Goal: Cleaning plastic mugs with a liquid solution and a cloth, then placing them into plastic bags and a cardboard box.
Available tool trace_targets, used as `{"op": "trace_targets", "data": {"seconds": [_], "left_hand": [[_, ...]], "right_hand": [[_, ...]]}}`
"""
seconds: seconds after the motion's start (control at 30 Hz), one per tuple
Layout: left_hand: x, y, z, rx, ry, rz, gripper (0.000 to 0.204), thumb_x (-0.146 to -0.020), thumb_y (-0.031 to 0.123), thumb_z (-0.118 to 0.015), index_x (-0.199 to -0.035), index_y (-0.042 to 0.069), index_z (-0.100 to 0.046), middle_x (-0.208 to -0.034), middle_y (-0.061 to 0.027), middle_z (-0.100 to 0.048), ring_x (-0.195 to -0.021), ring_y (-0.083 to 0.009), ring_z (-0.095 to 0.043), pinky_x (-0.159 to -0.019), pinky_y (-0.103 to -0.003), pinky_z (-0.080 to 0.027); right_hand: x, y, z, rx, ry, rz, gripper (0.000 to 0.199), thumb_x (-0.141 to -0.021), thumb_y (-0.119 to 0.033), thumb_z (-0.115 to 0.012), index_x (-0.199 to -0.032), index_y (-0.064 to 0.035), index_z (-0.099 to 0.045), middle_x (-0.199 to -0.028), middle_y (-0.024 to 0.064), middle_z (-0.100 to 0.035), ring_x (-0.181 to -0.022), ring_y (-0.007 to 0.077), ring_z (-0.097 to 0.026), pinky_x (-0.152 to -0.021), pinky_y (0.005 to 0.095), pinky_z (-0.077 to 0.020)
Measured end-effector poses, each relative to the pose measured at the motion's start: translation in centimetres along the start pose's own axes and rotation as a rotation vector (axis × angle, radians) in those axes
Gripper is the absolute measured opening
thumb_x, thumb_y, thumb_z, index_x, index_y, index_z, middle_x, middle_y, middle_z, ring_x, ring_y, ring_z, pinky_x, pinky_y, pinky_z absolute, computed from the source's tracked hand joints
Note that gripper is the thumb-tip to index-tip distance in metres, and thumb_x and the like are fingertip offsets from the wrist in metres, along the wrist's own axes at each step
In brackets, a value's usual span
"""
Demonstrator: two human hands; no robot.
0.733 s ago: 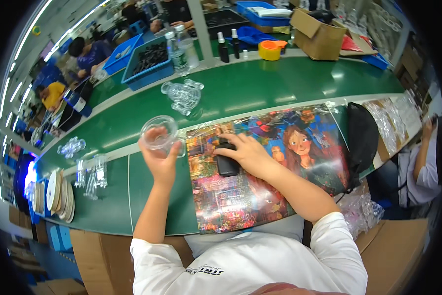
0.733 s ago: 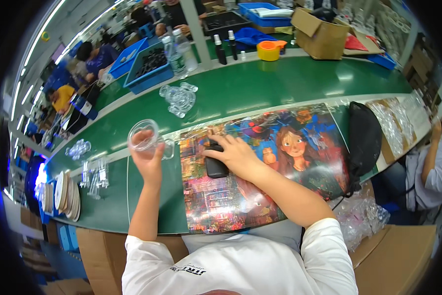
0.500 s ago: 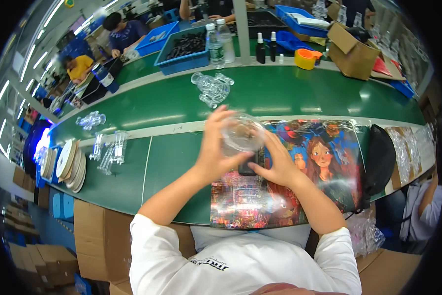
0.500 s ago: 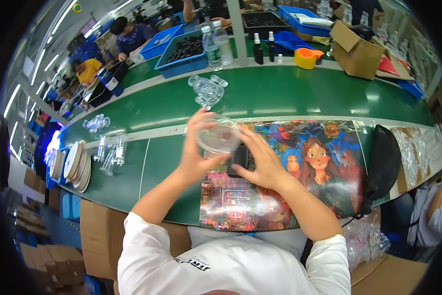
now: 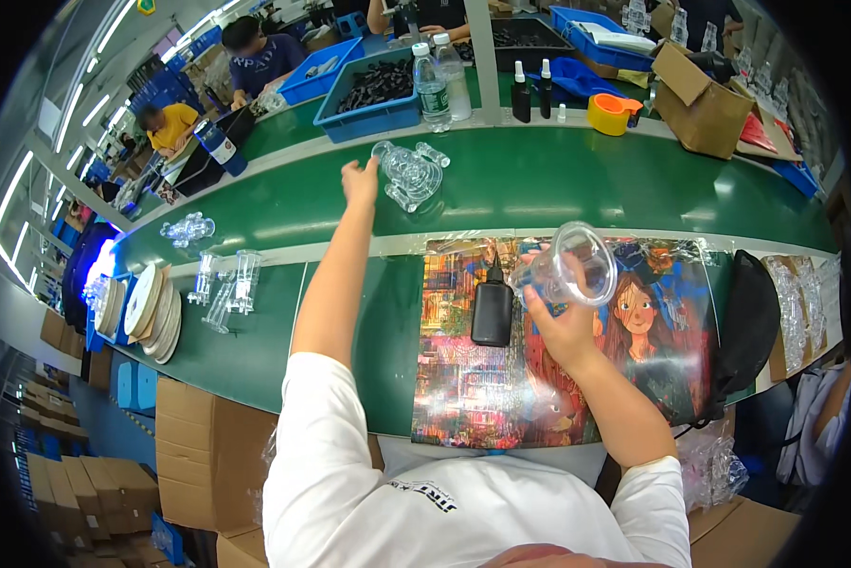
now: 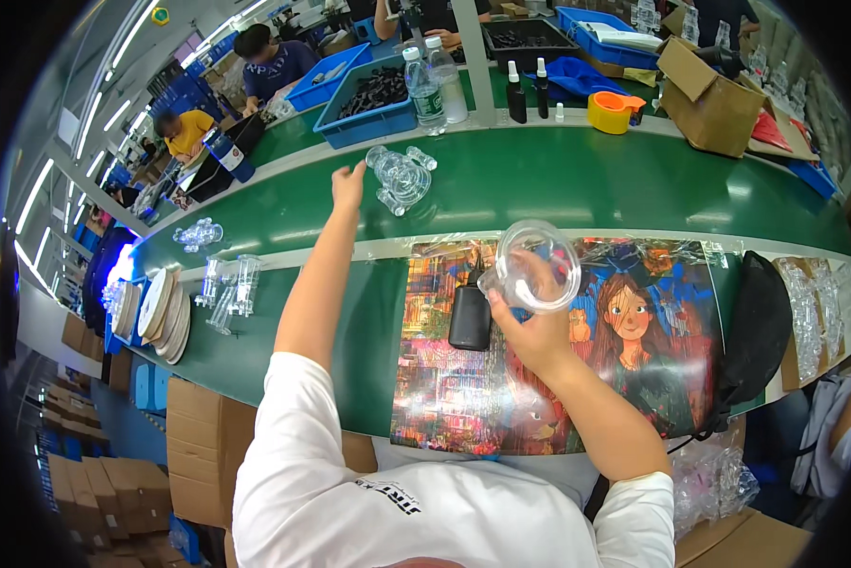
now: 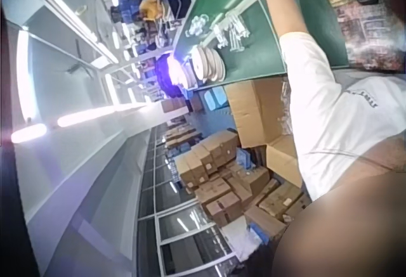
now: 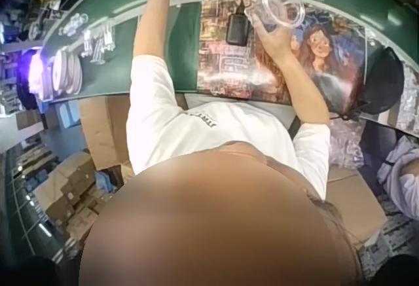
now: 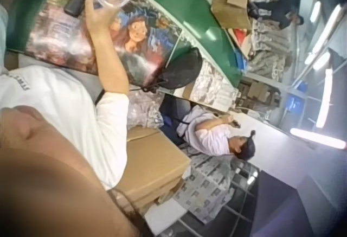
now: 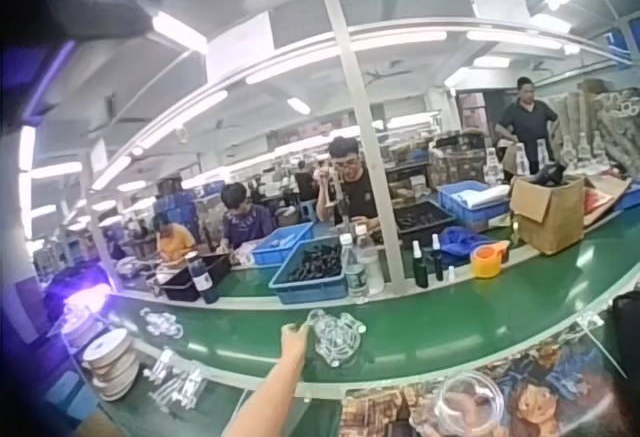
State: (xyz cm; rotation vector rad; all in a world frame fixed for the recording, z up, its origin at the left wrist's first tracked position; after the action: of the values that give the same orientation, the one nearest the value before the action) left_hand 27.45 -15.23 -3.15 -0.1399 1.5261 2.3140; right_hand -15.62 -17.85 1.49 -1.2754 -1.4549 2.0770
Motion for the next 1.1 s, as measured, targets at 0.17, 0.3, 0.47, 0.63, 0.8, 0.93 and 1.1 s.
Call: {"op": "trace_targets", "data": {"seconds": [0.17,0.3,0.47,0.63,0.8,0.93,1.1], "left_hand": [[-5.4,-7.2,-2.2,-0.265,-0.168,0.277,0.058,-0.066,0.045,-0.074,-0.094,-0.002,-0.057,-0.091,-0.015,-0.062,-0.085,-0.0249,-0.06,-0.071,-0.037,-0.048],[-4.1,-3.3,-5.1,-0.061,-0.24,0.435,0.057,-0.063,0.045,-0.076,-0.09,-0.001,-0.057,-0.086,-0.0143,-0.062,-0.077,-0.0259,-0.062,-0.063,-0.04,-0.051],[-1.1,-1.0,-5.2,0.282,-0.33,0.602,0.058,-0.061,0.044,-0.079,-0.091,0.0,-0.057,-0.086,-0.0144,-0.062,-0.078,-0.0261,-0.062,-0.065,-0.043,-0.051],[-0.9,-1.8,-3.8,0.533,-0.329,0.577,0.046,-0.072,0.033,-0.073,-0.097,-0.002,-0.055,-0.092,-0.0152,-0.061,-0.084,-0.0265,-0.061,-0.072,-0.045,-0.051],[2.3,1.8,-2.6,1.16,-0.537,0.456,0.038,-0.078,0.02,-0.067,-0.105,-0.002,-0.051,-0.104,-0.0166,-0.057,-0.091,-0.0306,-0.059,-0.079,-0.044,-0.05],[9.1,9.0,1.0,1.487,-0.712,0.401,0.042,-0.078,0.017,-0.067,-0.111,-0.001,-0.048,-0.111,-0.017,-0.054,-0.098,-0.032,-0.057,-0.085,-0.043,-0.048],[13.3,13.2,5.4,1.341,-0.754,0.132,0.049,-0.078,0.014,-0.065,-0.119,-0.001,-0.042,-0.113,-0.0168,-0.053,-0.103,-0.0316,-0.055,-0.086,-0.044,-0.048]], "right_hand": [[0.4,-0.2,-0.4,0.19,-0.058,0.146,0.05,-0.073,-0.008,-0.064,-0.118,-0.0055,-0.044,-0.11,0.0125,-0.056,-0.103,0.0253,-0.053,-0.089,0.0357,-0.0399],[0.3,-0.4,0.2,0.287,-0.097,0.175,0.05,-0.073,-0.003,-0.062,-0.119,-0.0036,-0.041,-0.111,0.0132,-0.054,-0.105,0.0234,-0.052,-0.089,0.0345,-0.0396],[-0.3,-1.1,-0.1,0.335,-0.076,0.194,0.052,-0.066,-0.007,-0.065,-0.115,-0.0051,-0.046,-0.105,0.0122,-0.057,-0.1,0.0287,-0.053,-0.087,0.0371,-0.0408],[-0.1,-0.8,-0.4,0.281,-0.151,0.172,0.049,-0.067,-0.008,-0.066,-0.113,-0.005,-0.048,-0.103,0.0116,-0.059,-0.095,0.0282,-0.056,-0.083,0.0362,-0.0431],[0.6,0.6,-1.2,-0.103,-0.261,-0.191,0.043,-0.074,-0.006,-0.063,-0.113,-0.0044,-0.044,-0.098,0.0076,-0.054,-0.093,0.0166,-0.055,-0.079,0.029,-0.043],[0.5,-0.6,-1.6,-0.281,-0.33,-0.431,0.036,-0.078,-0.009,-0.063,-0.109,-0.0049,-0.043,-0.094,0.0053,-0.054,-0.086,0.0122,-0.056,-0.074,0.0263,-0.0441],[1.2,-0.1,-2.7,-0.315,-0.491,-0.497,0.033,-0.079,-0.011,-0.065,-0.103,-0.0042,-0.044,-0.09,0.0047,-0.053,-0.077,0.0116,-0.058,-0.069,0.0262,-0.0451]]}}
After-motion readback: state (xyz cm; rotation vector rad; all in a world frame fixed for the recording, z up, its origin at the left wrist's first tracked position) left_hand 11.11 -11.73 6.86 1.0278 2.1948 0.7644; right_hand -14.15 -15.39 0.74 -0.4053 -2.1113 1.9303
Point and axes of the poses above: each hand's wrist, its own x-axis away from the middle knuckle, its own z-axis out of the back of the hand, y = z × x, the point moved 4 cm from there along -x, towards the middle knuckle
